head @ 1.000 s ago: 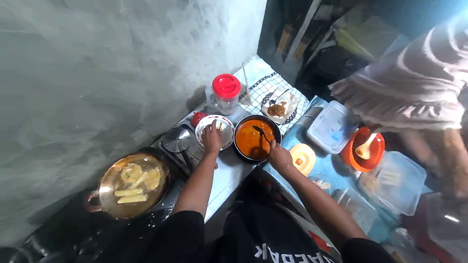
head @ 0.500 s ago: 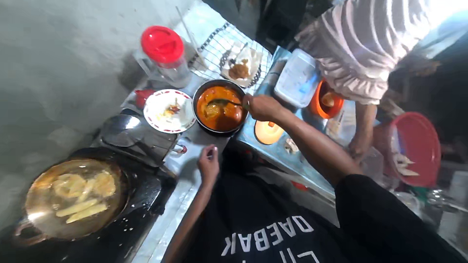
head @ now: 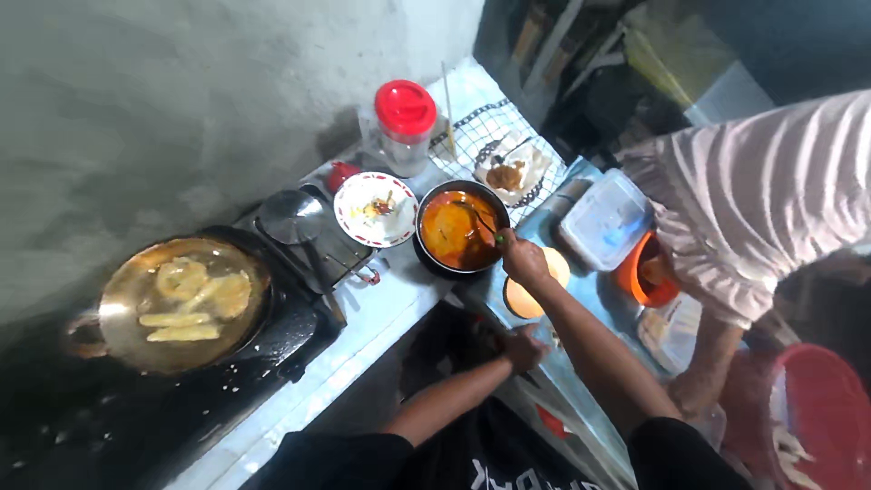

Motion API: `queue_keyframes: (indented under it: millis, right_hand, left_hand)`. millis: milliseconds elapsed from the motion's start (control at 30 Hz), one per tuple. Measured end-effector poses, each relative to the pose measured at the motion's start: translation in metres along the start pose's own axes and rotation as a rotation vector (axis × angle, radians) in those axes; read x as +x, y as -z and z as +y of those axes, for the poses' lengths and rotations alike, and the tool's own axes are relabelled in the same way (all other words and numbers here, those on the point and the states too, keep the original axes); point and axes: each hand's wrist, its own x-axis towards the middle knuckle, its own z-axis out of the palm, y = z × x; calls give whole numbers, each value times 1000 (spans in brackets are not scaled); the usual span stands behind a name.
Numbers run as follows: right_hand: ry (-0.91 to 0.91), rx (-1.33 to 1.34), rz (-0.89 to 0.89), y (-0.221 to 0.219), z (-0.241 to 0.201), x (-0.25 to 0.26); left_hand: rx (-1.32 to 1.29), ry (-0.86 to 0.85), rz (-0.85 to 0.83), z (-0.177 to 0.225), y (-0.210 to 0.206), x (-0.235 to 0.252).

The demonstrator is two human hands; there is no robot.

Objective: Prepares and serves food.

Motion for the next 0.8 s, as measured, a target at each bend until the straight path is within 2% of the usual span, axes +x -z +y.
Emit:
queue_keyframes:
  millis: [167, 333, 500, 633, 733, 800]
  right_hand:
    - [10, 180, -165, 8, -3, 17]
    - [45, 502, -349, 17, 21, 30]
    - [33, 593, -384, 32, 40, 15]
    - [122, 508, -313, 36, 51, -1]
    - [183, 234, -216, 50, 54, -21]
    - [147, 14, -110, 62, 52, -36]
  left_hand:
    - [-81, -70, 93, 0, -23, 15]
    - [178, -45, 169, -5, -38, 26]
    - [256, -28, 288, -9, -48, 32]
    - [95, 41, 293, -3, -50, 19]
    - [-90, 42, 287, -9, -53, 8]
    - [-80, 26, 294, -15, -50, 0]
